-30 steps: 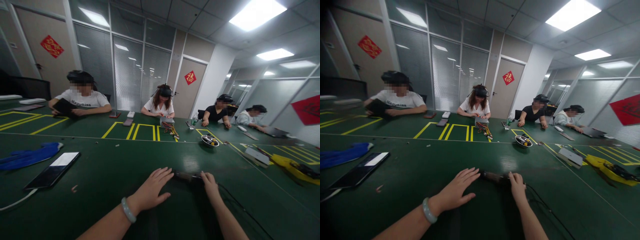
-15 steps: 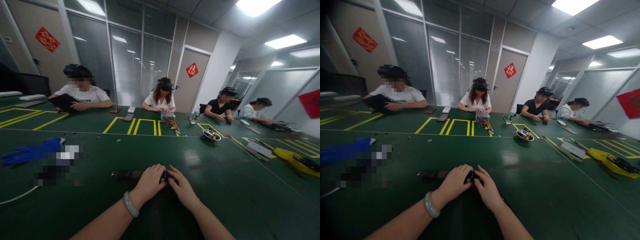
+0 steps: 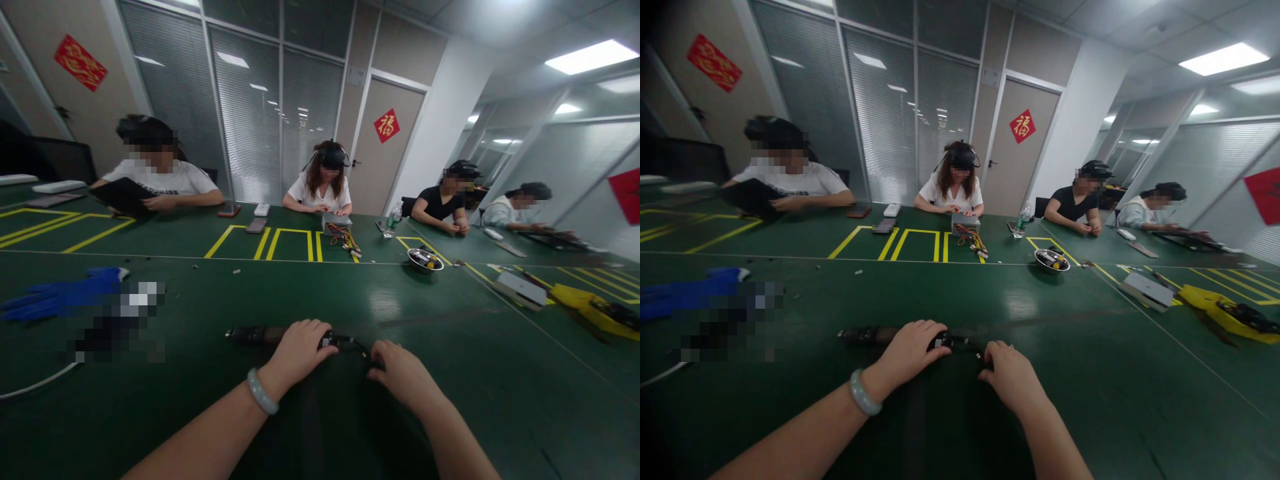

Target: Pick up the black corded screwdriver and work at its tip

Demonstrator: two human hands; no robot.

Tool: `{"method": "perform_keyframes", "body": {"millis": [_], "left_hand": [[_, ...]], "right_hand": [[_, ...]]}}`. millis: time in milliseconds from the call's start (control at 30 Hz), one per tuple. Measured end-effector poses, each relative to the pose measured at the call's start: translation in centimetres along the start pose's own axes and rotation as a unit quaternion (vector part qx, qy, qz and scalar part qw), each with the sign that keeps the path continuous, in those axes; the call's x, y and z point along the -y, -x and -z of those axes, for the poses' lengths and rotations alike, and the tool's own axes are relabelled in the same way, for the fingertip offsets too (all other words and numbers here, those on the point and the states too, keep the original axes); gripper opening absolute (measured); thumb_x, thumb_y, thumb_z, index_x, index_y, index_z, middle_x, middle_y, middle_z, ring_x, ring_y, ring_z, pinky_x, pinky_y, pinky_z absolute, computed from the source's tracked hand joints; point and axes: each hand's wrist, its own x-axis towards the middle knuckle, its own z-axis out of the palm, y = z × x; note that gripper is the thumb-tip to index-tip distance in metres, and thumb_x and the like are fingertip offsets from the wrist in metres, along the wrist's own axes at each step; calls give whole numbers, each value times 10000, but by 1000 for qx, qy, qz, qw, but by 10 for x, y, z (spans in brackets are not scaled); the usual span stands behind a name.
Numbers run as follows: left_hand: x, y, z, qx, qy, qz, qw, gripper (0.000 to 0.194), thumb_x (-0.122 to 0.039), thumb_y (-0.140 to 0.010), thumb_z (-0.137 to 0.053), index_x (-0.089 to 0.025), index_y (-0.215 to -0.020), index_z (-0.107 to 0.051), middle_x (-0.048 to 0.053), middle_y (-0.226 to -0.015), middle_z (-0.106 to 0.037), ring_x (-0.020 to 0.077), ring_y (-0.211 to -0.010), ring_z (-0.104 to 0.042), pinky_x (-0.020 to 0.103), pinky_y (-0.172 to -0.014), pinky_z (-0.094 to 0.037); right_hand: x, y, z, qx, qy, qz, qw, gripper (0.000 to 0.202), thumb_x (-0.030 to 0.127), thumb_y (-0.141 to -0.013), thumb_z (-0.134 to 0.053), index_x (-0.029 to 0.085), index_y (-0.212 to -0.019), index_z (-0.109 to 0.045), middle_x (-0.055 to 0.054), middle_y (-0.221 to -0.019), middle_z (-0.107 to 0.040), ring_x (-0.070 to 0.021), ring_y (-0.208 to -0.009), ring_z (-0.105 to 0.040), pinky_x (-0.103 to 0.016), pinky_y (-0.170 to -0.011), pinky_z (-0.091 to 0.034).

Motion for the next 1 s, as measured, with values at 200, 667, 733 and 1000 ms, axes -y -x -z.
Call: {"method": "perform_keyframes", "body": {"millis": [200,667,733,1000], "left_hand": [[-8,5,6,36,12,4,999,407,-560,-893,-539,-249,-1151,-590,38,-1081,-635,238,-994,-567,379,-868,-427],[-29,6,2,41,-16,-14,999,267,-242,-861,-552,-260,-1126,-581,37,-1092,-620,223,-988,-582,363,-865,-440],[-28,6,-1,41,-20,-28,999,277,-230,-867,-550,-258,-1143,-570,43,-1115,-614,227,-1019,-577,371,-896,-430],[-30,5,-6,2,-27,-49,998,272,-197,-873,-537,-264,-1134,-571,36,-1237,-585,236,-1117,-537,432,-1030,-358]], "right_hand": [[-13,-14,-12,-42,10,-21,999,108,169,-838,-561,235,-862,-643,-25,-919,-644,-191,-836,-607,-331,-788,-408],[35,-10,-38,-141,-62,31,988,212,163,-929,-429,244,-1032,-597,-46,-1043,-607,-210,-926,-599,-335,-822,-427],[41,-12,-46,-136,-64,29,988,217,157,-931,-416,235,-1015,-600,-53,-1042,-603,-211,-911,-603,-341,-826,-438],[35,-13,-40,-138,-89,40,986,155,172,-907,-456,232,-947,-592,-38,-987,-599,-189,-879,-602,-306,-806,-458]]}}
